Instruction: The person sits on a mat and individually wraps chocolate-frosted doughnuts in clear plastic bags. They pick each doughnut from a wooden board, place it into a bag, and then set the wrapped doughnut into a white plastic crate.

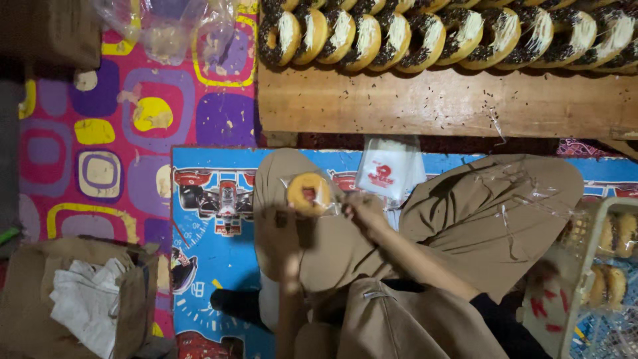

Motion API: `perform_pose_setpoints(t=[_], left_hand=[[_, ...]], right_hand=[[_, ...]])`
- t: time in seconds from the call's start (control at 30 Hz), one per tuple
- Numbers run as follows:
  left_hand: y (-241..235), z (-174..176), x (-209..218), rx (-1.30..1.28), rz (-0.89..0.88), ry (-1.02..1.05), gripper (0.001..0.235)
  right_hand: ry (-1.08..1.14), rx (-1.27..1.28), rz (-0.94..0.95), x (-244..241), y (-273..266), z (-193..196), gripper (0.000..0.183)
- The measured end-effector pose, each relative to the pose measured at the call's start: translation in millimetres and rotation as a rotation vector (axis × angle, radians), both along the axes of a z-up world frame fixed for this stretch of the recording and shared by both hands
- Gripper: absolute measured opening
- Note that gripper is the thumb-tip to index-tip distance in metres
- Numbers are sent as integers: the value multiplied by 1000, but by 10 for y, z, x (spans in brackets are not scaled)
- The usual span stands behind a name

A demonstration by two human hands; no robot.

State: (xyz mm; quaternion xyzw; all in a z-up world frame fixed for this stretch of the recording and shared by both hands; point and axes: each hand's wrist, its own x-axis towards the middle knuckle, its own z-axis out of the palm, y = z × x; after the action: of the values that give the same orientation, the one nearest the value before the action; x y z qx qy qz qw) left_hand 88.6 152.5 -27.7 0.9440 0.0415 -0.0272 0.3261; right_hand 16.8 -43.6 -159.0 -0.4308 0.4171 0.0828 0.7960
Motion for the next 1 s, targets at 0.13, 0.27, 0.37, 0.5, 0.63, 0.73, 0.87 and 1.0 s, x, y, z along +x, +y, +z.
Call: perform_pose_setpoints(t=[0.13, 0.27, 0.37, 0.5, 0.63, 0.73, 0.87, 1.0], left_hand=[[-300, -710, 345, -508, -94, 59, 20], [-987, -1300, 910, -93, -351, -70, 13], [-1203, -1411, 855, 266, -506, 5, 28], [-1365, -1204, 549, 107, -582, -116, 50], [-1751, -819, 245, -556, -539, 614, 50], [-1928, -374, -196, -617, -692, 449, 36], [-1821, 78, -518, -501, -980, -399, 39], [-1393, 160, -51, -982, -623, -303, 39]], right_hand=[[-346, -1589, 425, 163, -1092, -482, 39], [-2, -1740, 901, 309, -1507, -836, 20], [21, -1671, 977, 386, -1458, -888, 19], [101, -1727, 1140, 342, -1364, -402, 6], [-302, -1875, 966, -319, -1127, 428, 19], [-59, -1842, 1060, -622, -1071, 942, 27], [120, -1794, 763, -319, -1213, 1403, 47], [-576, -1369, 582, 503, -828, 1857, 77]])
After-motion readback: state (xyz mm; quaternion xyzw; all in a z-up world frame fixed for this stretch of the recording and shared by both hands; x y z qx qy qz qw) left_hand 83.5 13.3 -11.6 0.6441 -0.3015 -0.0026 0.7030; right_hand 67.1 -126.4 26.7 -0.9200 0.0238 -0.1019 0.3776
